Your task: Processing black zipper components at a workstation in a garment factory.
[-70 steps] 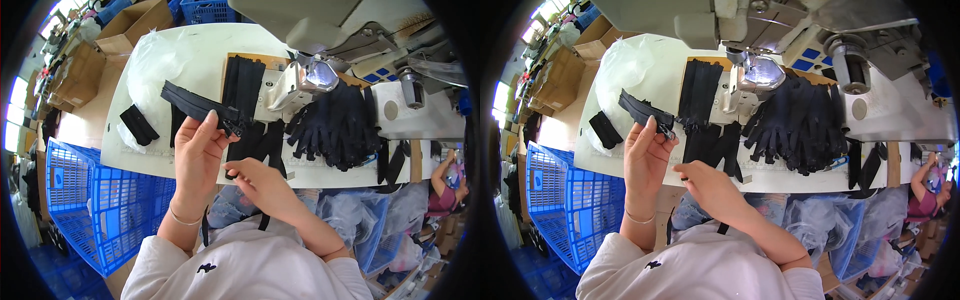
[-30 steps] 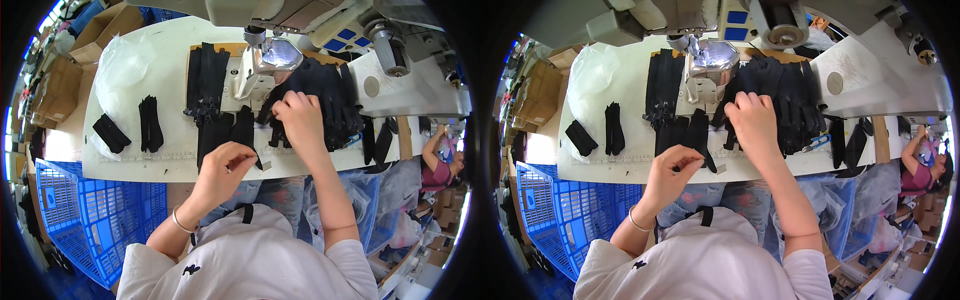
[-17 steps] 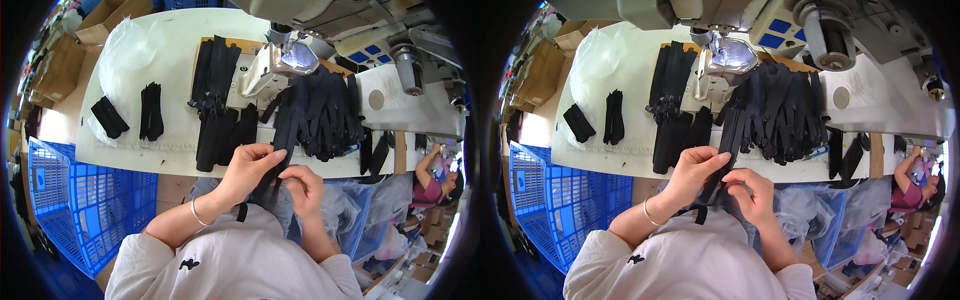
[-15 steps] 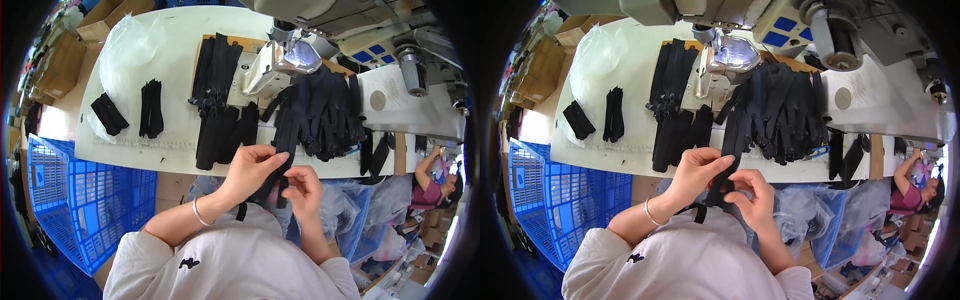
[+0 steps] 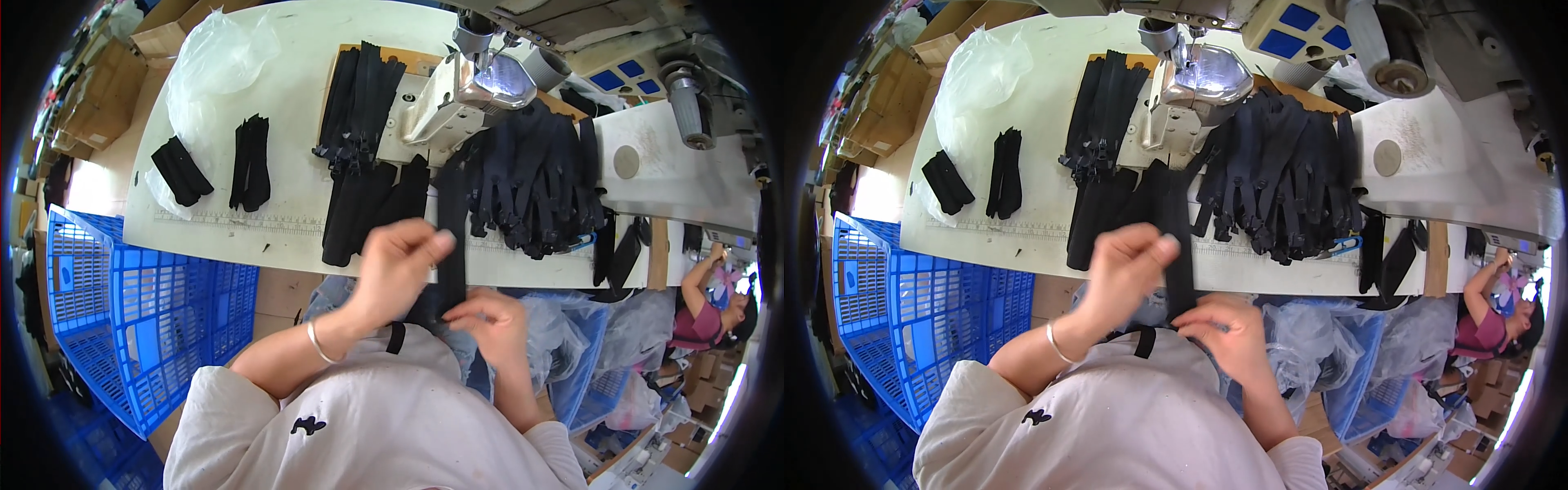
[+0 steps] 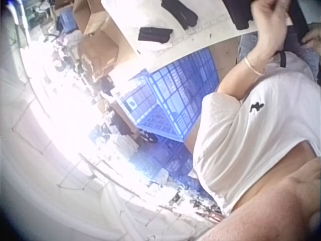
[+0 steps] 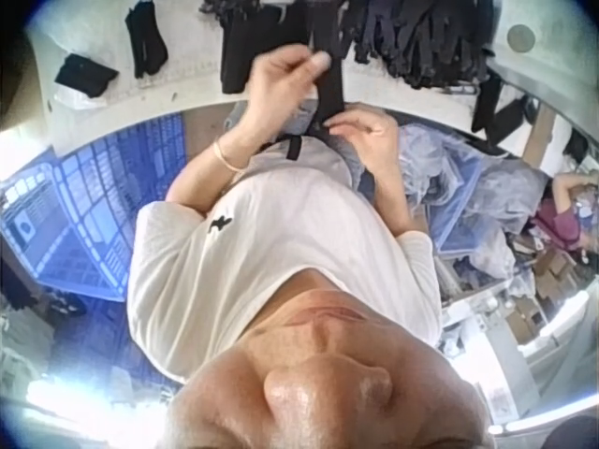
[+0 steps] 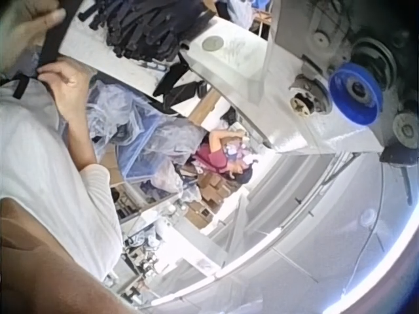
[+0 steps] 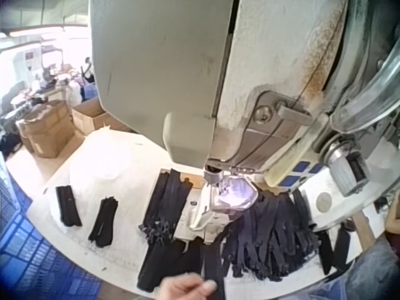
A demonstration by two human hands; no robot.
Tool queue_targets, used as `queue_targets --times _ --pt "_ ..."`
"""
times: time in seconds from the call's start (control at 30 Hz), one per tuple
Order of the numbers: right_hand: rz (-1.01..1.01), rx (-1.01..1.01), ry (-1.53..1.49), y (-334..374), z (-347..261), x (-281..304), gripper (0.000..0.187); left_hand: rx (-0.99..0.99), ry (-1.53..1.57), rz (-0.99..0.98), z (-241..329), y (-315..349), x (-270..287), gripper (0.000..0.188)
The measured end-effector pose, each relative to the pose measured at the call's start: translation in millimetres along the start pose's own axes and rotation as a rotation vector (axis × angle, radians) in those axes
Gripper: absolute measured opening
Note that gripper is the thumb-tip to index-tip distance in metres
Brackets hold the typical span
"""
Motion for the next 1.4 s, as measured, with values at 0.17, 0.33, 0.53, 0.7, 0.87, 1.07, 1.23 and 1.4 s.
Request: queue_targets --times 0.17,0.33,0.53,0.7,0.87,1.07,1.23,1.4 --pt "0.071 -0.107 -0.14 2 6 8 0.013 -0.21 -0.424 -0.029 32 -11 22 0.024" --pt "0.258 -0.201 -0.277 -2 10 23 0.034 -0.473 -1.169 0.143 51 -4 39 0.034" --pt "0.306 -0.32 -0.335 5 29 19 0.043 -0.444 -1.287 0.175 38 -6 41 0.024" --pt "0.218 -0.227 -0.331 9 28 21 0.009 -0.514 -1.042 0.242 47 -2 49 0.012" --pt "0.215 -0.321 -0.412 -4 11 13 0.009 -0.165 -0.444 0.168 41 -9 68 0.007" --pt "0.128 -0.116 -0.361 -42 -25 9 0.009 0.084 0.139 0.068 27 -7 58 0.016" --pt "0.128 0.262 -0.108 -76 -40 -9 0.012 0.108 0.188 -0.03 22 -6 49 0.023" --pt "-0.087 -0.24 -0.457 -79 -9 -23 0.013 0.156 0.314 -0.034 34 -8 40 0.025"
Point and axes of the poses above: each hand's wrist, its own y-axis away from the middle knuckle, its own x-axis out of the back of the hand, z = x × y, the point moved 6 cm from there along -y, towards the middle knuckle, and after that the axes turned 2 degrees about y, right-handed, at the moved point
